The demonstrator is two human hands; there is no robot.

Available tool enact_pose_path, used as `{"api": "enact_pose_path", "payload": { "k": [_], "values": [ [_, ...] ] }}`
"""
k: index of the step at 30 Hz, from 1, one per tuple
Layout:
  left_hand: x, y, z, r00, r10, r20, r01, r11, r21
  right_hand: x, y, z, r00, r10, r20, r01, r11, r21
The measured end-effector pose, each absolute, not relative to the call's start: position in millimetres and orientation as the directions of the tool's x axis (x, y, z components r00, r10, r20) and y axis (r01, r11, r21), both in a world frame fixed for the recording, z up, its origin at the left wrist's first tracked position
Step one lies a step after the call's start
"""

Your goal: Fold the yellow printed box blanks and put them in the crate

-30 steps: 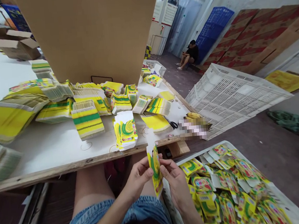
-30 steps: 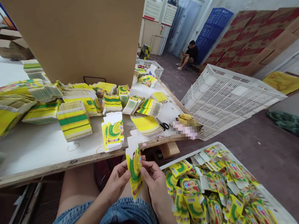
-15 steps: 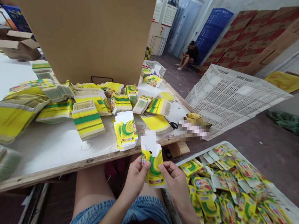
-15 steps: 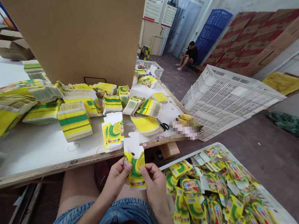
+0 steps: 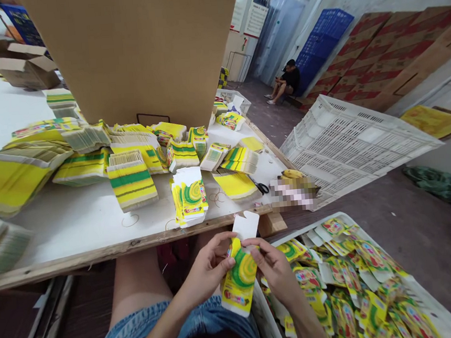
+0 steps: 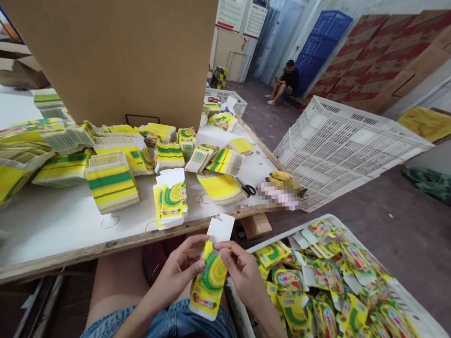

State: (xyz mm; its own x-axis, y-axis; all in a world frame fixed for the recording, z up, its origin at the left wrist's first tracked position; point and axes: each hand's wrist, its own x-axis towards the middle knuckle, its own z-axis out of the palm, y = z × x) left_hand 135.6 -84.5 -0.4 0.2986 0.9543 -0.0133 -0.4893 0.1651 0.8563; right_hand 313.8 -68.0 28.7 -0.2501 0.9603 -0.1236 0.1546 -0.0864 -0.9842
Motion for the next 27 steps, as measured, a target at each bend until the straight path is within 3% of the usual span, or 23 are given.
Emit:
{"api": "enact_pose_path", "payload": {
  "k": [5,11,16,21,27],
  "values": [
    [134.7,-86.8,-0.7,0.373,0.928,-0.027,-0.394,0.185,0.900,316.3,-68.9,26.2,-0.225,0.967,-0.117,0.220,-0.067,-0.973],
    [135.5,-85.6,0.4,0.310,0.951,0.001,-0.477,0.154,0.865,314.5,-71.3,25.5,-0.222,0.972,-0.074,0.079,-0.058,-0.995],
    [140.2,-86.9,-0.3,0.344,0.939,-0.026,-0.505,0.209,0.838,319.6,-67.1,30.5,-0.263,0.961,-0.088,0.140,-0.052,-0.989],
    [139.4,-87.9,-1.0,0.365,0.931,-0.003,-0.497,0.197,0.845,319.5,-65.2,31.8,-0.240,0.971,0.001,0.239,0.060,-0.969],
    [138.7,-87.6,-3.3,0.399,0.917,0.009,-0.500,0.209,0.841,314.5,-69.1,25.3,-0.091,0.996,0.006,0.128,0.017,-0.992]
  ]
}}
